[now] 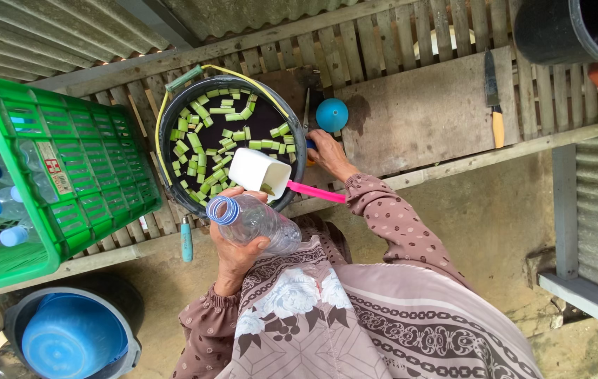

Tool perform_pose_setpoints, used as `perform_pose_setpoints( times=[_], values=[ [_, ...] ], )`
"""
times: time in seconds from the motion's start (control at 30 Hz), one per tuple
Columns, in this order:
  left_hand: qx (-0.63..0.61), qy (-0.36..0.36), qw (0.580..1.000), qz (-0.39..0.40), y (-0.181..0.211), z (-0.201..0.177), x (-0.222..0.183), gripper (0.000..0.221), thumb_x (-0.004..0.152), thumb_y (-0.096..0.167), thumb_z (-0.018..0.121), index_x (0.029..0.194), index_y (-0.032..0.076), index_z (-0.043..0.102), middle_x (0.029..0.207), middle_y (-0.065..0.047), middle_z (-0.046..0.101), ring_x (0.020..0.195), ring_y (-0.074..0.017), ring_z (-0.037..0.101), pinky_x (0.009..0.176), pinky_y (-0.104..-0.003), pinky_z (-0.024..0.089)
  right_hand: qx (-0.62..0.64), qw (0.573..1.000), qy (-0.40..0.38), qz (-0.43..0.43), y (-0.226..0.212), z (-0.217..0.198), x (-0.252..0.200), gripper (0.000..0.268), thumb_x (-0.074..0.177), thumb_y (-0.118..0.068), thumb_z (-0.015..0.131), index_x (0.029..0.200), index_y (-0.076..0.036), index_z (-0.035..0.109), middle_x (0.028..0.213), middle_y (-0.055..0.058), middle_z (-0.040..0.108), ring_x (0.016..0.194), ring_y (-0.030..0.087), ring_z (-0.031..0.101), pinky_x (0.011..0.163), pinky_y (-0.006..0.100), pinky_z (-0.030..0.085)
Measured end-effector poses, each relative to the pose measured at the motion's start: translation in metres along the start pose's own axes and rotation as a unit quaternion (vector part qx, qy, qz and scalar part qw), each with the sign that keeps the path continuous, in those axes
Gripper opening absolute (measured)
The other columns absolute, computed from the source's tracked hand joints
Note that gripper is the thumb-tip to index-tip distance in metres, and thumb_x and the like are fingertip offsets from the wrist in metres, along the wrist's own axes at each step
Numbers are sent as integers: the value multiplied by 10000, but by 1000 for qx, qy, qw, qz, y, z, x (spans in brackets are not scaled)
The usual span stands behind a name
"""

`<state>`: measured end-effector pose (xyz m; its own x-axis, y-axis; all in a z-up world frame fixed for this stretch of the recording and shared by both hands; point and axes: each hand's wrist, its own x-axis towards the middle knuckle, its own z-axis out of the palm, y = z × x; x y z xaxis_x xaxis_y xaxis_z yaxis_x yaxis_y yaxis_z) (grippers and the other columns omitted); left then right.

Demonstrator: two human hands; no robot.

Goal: The person uses a white scoop and a blue funnel to transfer chopped green vegetables from a bucket into plastic bottles. After filling a bottle, they screw on a blue cap and place the bottle into a green crate. The process is repeated with another bottle.

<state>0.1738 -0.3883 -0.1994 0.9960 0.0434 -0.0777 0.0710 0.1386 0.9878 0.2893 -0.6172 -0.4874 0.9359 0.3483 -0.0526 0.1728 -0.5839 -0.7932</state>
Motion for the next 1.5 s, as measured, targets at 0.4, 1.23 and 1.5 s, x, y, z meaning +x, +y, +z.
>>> perform_pose_setpoints(
  times=[0.4, 1.23, 1.5],
  values=[
    [-13, -29, 999, -7, -3, 2, 19, 943, 763, 435, 936, 1452, 43, 426, 1295, -170, 667, 1206, -256, 669, 1048, -410, 567, -183, 963, 118, 156, 20, -52, -52, 486, 833, -230, 791, 1262, -83, 615, 1148, 133, 576, 1052, 370, 583, 859, 514, 470],
    [-190, -99, 967, -136, 79, 12, 35, 1003, 681, 443, 946, 1459, 23, 471, 1258, -162, 696, 1179, -276, 682, 1041, -419, 549, 166, 960, 143, -173, -304, -215, -40, 168, 962, -42, 762, 1118, -82, 712, 1146, 70, 662, 1004, 177, 689, 832, 299, 598],
    [-267, -114, 955, -64, 109, -19, 13, 979, 696, 421, 959, 1447, 19, 477, 1219, -106, 669, 1140, -281, 704, 1061, -445, 520, 680, 730, -15, 74, -318, -169, -21, 388, 1008, -386, 697, 1295, -151, 582, 1097, 17, 668, 841, 152, 654, 738, 313, 582]
  ],
)
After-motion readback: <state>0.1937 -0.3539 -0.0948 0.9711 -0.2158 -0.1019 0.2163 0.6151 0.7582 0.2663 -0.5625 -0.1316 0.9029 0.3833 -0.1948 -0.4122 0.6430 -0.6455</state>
